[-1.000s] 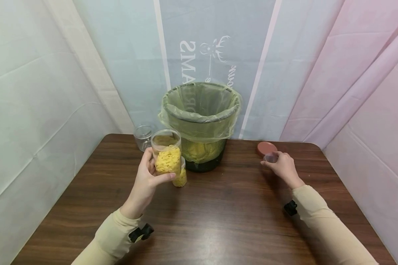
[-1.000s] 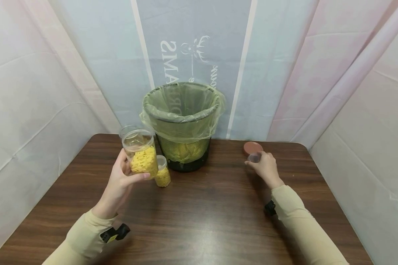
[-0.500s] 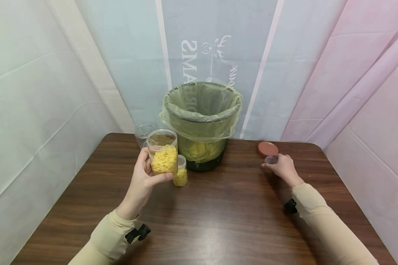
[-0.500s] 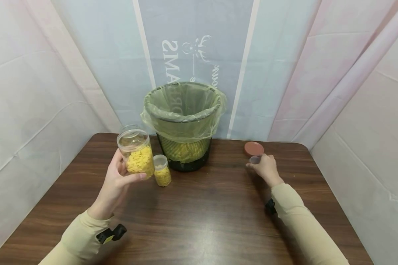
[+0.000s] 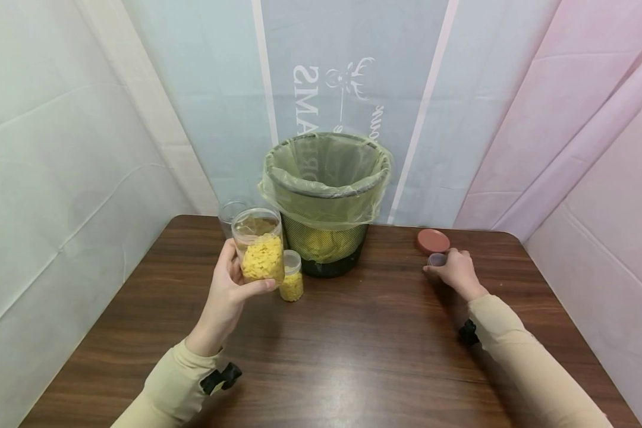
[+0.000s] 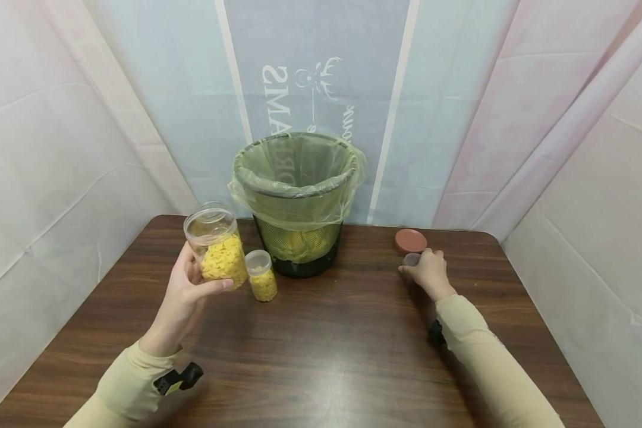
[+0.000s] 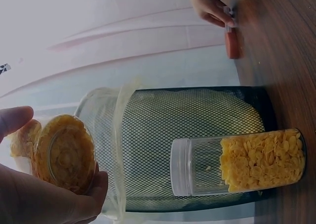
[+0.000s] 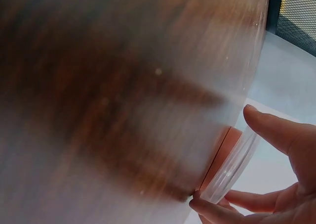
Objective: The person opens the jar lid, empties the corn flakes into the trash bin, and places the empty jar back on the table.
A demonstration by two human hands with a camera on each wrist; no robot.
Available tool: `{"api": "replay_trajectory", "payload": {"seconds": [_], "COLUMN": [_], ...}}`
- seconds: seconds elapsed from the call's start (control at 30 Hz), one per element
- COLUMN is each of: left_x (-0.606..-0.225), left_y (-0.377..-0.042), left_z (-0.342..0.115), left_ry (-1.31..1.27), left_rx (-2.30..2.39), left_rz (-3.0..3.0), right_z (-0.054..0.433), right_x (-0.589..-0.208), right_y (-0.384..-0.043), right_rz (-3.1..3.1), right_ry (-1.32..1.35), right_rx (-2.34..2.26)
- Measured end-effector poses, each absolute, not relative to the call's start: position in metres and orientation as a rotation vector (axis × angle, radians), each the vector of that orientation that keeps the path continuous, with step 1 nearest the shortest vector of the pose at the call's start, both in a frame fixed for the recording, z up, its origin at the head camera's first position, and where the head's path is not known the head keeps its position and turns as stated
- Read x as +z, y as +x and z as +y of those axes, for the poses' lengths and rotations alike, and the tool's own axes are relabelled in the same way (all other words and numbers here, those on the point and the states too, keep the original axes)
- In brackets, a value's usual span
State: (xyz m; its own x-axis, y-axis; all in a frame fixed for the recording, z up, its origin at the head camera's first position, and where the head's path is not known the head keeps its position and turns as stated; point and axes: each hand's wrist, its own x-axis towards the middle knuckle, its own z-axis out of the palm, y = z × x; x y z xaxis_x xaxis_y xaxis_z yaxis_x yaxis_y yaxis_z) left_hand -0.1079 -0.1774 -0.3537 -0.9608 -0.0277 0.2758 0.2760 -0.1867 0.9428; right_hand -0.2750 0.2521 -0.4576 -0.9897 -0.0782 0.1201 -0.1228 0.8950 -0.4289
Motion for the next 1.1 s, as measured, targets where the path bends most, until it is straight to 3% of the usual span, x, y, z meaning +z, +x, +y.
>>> {"api": "replay_trajectory", "payload": {"seconds": [1.1], "left_x": [-0.3561], "left_y": [-0.1063], "left_z": [-0.1789], "left_ry": [-0.306], "left_rx": [-2.262], "left_rz": [-1.863], "right_z": [0.2487], "right_x": [-0.4575], "right_y": [-0.2815], "right_rz": [-3.042], "right_ry": [0.120], "right_rx": [0.543]}}
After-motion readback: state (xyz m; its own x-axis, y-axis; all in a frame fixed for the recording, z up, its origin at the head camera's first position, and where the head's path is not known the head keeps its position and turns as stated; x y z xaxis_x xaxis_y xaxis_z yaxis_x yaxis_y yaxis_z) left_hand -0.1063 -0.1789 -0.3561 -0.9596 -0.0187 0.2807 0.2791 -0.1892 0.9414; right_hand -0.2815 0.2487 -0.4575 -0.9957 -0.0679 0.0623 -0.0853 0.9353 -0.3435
